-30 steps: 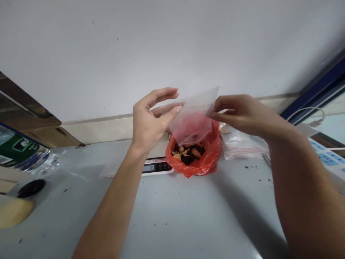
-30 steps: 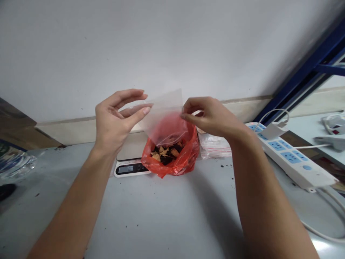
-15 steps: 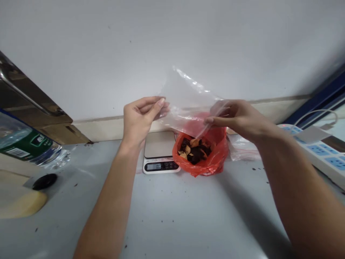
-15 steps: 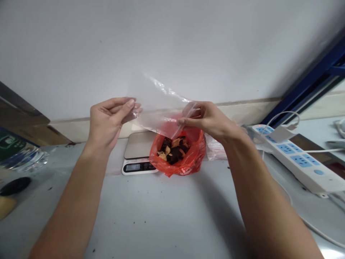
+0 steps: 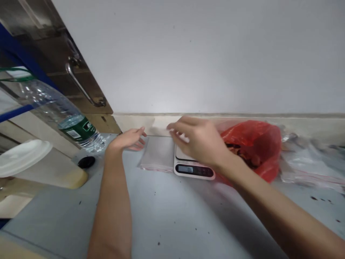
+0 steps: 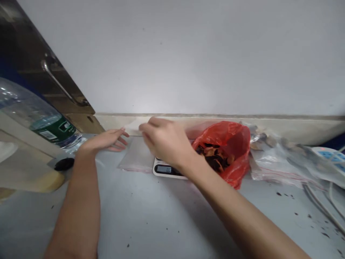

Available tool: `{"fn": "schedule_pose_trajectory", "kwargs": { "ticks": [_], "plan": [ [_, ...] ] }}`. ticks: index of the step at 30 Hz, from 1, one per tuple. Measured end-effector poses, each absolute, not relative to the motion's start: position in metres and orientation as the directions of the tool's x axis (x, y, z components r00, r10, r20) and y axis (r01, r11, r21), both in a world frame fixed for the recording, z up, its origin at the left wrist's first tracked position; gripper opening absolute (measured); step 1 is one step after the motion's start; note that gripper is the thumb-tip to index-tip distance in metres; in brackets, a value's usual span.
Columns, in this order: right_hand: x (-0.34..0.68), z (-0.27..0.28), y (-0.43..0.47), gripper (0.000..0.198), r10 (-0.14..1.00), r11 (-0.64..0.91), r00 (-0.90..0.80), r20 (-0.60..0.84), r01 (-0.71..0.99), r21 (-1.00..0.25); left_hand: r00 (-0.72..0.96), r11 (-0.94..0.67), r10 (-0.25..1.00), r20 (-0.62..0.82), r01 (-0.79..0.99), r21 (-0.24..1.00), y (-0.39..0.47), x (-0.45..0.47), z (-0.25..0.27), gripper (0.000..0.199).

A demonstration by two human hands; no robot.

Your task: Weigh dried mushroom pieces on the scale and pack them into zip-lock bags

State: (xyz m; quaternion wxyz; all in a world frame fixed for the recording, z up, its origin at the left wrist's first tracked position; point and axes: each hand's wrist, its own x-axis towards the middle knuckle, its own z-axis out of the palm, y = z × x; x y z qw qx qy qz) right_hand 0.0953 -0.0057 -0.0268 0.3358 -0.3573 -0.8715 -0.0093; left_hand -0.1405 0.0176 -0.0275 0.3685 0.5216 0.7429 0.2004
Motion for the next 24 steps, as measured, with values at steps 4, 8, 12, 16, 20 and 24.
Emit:
{"fn": "schedule_pose_trajectory", "kwargs": {
  "ticks": [4, 8, 12, 16, 20, 24],
  "plan": [
    [0.049, -0.048, -0.020, 0.028, 0.569, 0.812, -0.806, 0.165, 0.582, 0.041, -0.106, 0.379, 0.910, -0.401, 0.609, 0.697, 0.018, -0.155, -0.050, 0.047],
    [0.035, -0.075, -0.026, 0.025, 0.529, 0.849, -0.848, -0.022, 0.529, 0.011, -0.072, 0.366, 0.906, -0.416, 0.627, 0.688, 0.022, -0.156, -0.061, 0.032],
    [0.036, -0.085, -0.026, 0.028, 0.554, 0.831, -0.831, -0.056, 0.555, -0.018, -0.066, 0.284, 0.935, -0.347, 0.725, 0.628, 0.029, -0.149, -0.065, 0.032],
    [0.036, -0.085, -0.027, 0.035, 0.555, 0.828, -0.827, -0.091, 0.560, -0.028, 0.058, 0.113, 0.958, -0.281, 0.823, 0.556, 0.034, -0.133, -0.067, 0.048],
    [0.038, -0.086, -0.031, 0.039, 0.555, 0.827, -0.826, -0.095, 0.560, -0.040, 0.177, 0.017, 0.921, -0.347, 0.872, 0.489, 0.036, -0.118, -0.066, 0.058],
    [0.052, -0.083, -0.033, 0.037, 0.538, 0.821, -0.836, -0.109, 0.549, -0.155, 0.188, -0.017, 0.897, -0.400, 0.919, 0.394, 0.037, -0.107, -0.066, 0.071]
  ]
}}
